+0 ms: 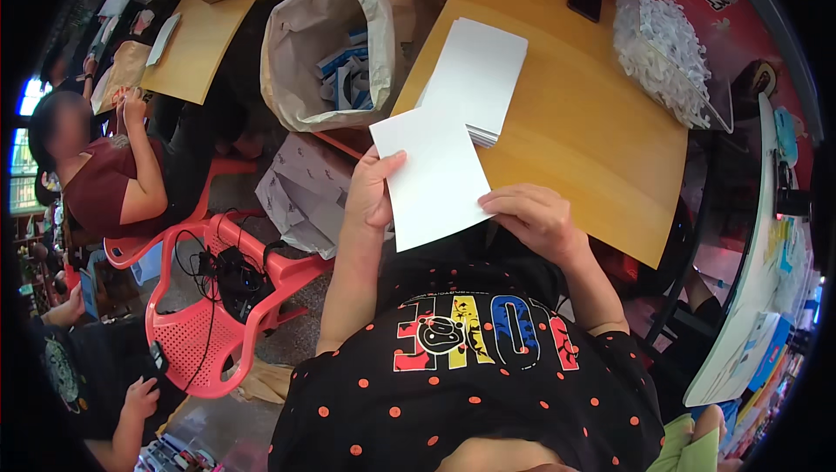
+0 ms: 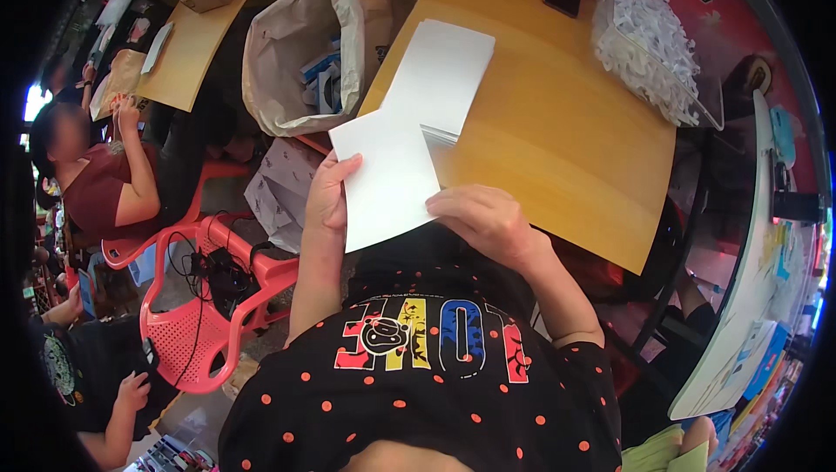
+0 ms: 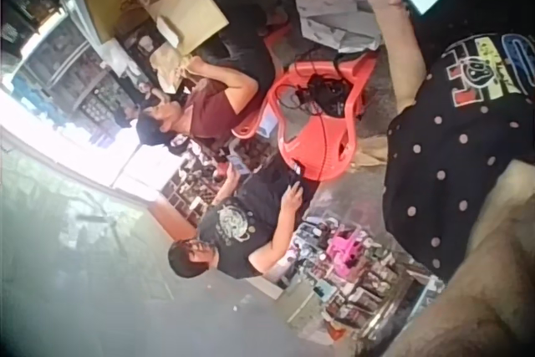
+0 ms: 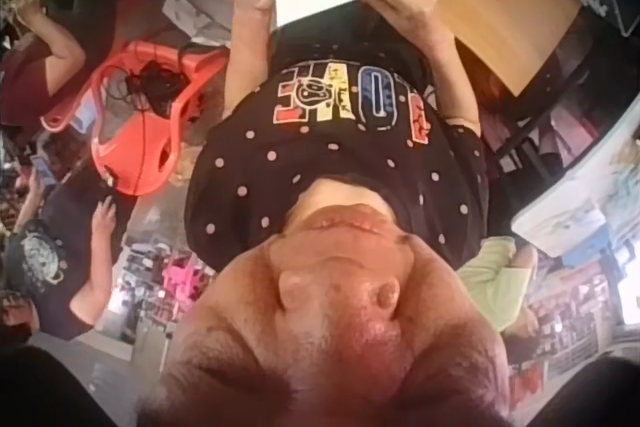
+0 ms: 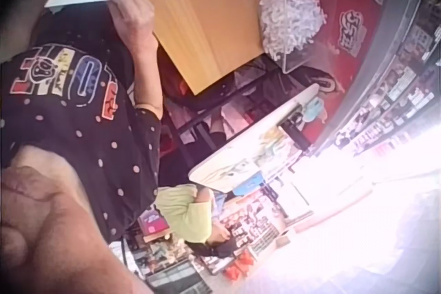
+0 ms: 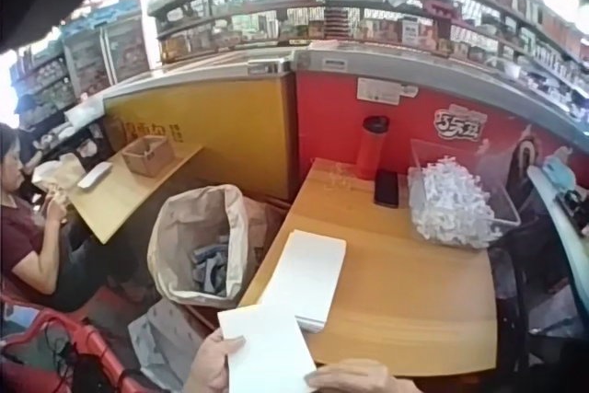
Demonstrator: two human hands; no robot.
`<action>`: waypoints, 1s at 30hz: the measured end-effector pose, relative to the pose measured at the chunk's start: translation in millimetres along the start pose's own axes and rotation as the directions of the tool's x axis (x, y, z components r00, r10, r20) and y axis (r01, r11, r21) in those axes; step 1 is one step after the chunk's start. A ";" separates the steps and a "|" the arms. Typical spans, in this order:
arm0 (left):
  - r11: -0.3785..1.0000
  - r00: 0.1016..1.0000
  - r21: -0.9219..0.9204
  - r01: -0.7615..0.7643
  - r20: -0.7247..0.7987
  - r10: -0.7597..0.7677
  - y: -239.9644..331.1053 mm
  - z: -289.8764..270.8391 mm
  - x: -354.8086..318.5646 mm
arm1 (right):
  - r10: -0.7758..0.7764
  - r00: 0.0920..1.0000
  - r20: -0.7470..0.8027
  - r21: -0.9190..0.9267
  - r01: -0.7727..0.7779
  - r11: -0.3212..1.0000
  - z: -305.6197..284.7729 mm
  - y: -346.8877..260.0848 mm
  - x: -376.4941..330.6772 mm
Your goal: Inspecting and organizing small paper items or cards, possibly for packaging.
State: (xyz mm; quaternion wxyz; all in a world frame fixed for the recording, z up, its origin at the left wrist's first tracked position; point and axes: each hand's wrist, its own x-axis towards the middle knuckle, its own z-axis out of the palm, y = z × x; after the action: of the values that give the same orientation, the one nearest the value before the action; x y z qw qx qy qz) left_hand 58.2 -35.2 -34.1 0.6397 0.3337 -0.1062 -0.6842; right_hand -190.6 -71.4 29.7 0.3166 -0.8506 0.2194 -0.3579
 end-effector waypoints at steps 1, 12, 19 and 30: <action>0.998 0.999 0.045 -0.051 -0.004 0.051 -1.3 6.5 -5.3 | 0.135 0.991 0.011 0.074 -0.135 0.988 -0.7 -2.9 -3.5; -0.005 0.658 0.691 -0.723 0.691 0.299 11.4 56.7 -42.9 | 0.653 0.749 0.113 0.800 -0.458 0.388 3.7 31.4 -4.3; -0.283 0.602 0.672 -0.684 0.739 0.301 5.7 65.3 -44.3 | 0.679 0.730 -0.070 0.796 -0.370 0.480 11.8 40.7 -6.4; 0.944 0.973 0.265 0.199 0.060 -0.222 -8.1 54.5 -50.5 | 0.576 0.793 -0.200 0.593 -0.370 0.715 -12.1 19.9 -9.7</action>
State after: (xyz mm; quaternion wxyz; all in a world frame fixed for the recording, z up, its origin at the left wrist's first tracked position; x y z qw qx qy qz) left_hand 17.3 -1.5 18.6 0.5088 0.3922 -0.1861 -0.7434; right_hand -208.9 -84.1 17.9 0.5709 -0.5601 0.3829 -0.4623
